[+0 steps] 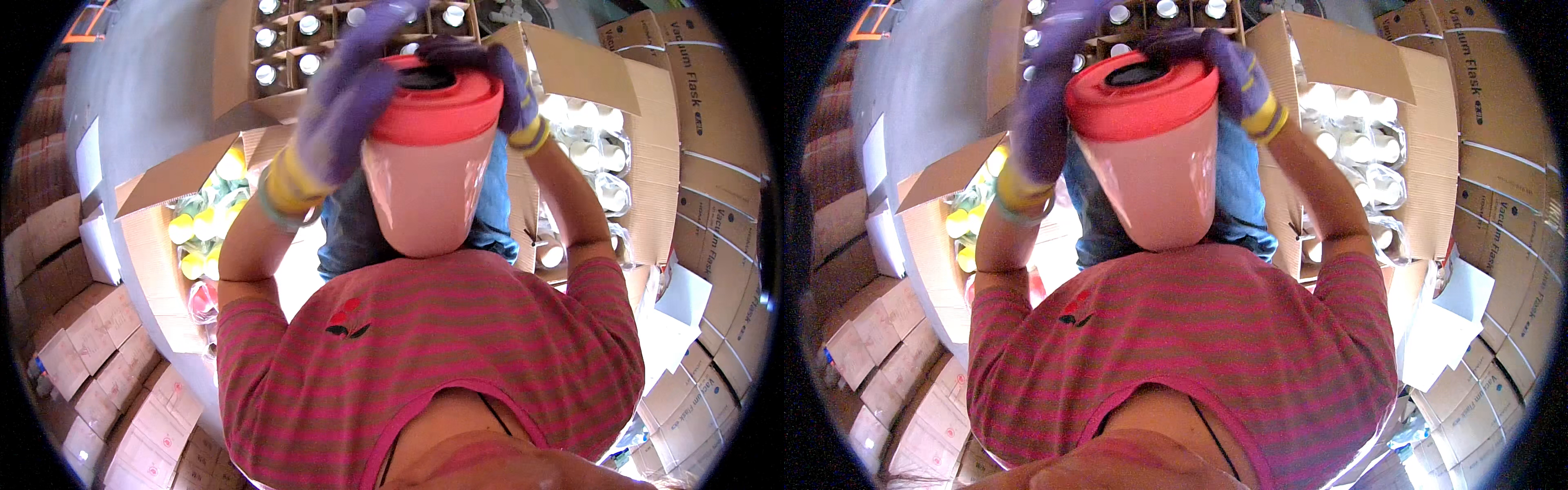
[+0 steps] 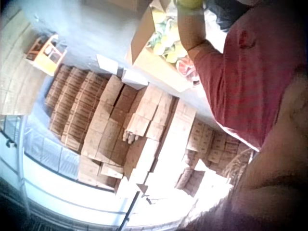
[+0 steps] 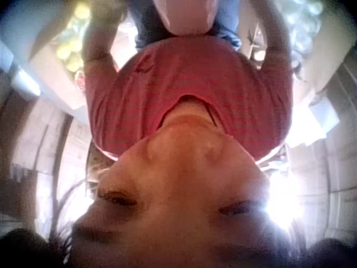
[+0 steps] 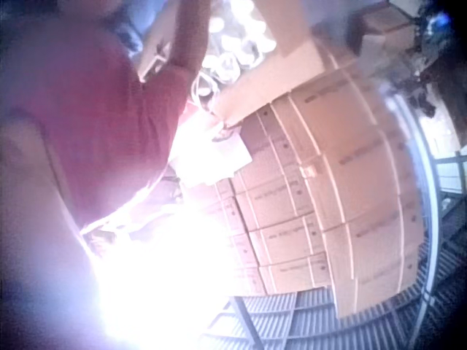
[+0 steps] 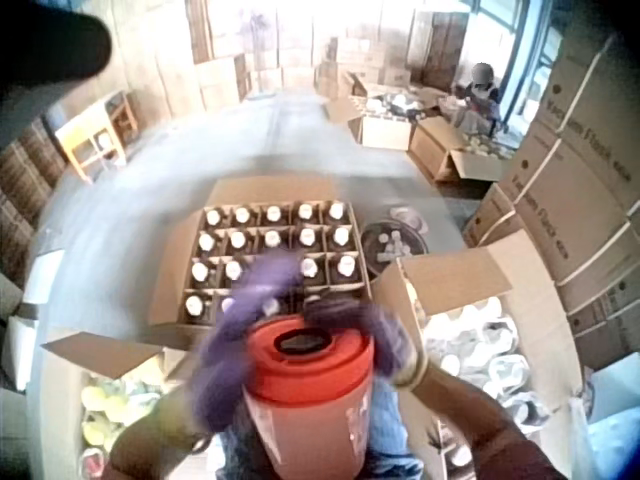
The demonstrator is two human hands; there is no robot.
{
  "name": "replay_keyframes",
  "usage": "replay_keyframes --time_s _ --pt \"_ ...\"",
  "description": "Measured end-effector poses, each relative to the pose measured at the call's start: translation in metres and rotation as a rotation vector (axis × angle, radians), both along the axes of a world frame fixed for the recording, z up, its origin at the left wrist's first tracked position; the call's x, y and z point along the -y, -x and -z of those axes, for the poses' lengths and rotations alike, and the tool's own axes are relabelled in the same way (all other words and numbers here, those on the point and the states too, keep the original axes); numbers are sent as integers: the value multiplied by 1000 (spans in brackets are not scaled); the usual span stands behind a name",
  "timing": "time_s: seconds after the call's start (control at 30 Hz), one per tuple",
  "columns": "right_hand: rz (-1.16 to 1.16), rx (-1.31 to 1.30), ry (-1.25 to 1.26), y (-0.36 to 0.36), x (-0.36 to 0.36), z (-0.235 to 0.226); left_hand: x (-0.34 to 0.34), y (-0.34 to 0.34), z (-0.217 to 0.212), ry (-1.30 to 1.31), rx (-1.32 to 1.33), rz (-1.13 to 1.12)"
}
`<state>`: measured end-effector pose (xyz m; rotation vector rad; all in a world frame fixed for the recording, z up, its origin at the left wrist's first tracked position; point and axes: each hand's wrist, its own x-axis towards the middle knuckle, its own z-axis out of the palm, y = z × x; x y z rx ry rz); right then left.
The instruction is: The person assembles vacuum flasks by hand, inserting stainless steel inner liners into plastic outer shells and securing red lids. They handle multiple flasks one at a time, removing protective plastic wraps and placing completed units into a cardboard box.
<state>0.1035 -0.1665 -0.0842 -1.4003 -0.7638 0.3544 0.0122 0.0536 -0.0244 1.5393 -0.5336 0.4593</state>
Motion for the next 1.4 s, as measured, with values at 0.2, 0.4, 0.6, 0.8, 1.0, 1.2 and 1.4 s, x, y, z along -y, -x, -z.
replay_keyframes --time_s 0.2,0.4,0.6,0.8,1.0,1.2,1.4 --pt "-34 280 -53 16 -5 -41 -33 -11 4 10 -284 248" --pt "37 235 172 32 -8 -58 -21 -18 17 110 -319 351" --pt "-140 565 299 28 -10 -97 -32 -40 41 103 -385 382" --pt "-203 516 131 -3 6 -50 -8 -7 2 -38 -161 233" --pt "-35 910 410 42 -36 -102 -25 -32 39 313 -457 349" --pt "-534 423 172 -33 8 -68 6 9 -16 95 -525 57" --pt "3 836 649 54 -40 -108 -35 -51 89 -349 485 -130"
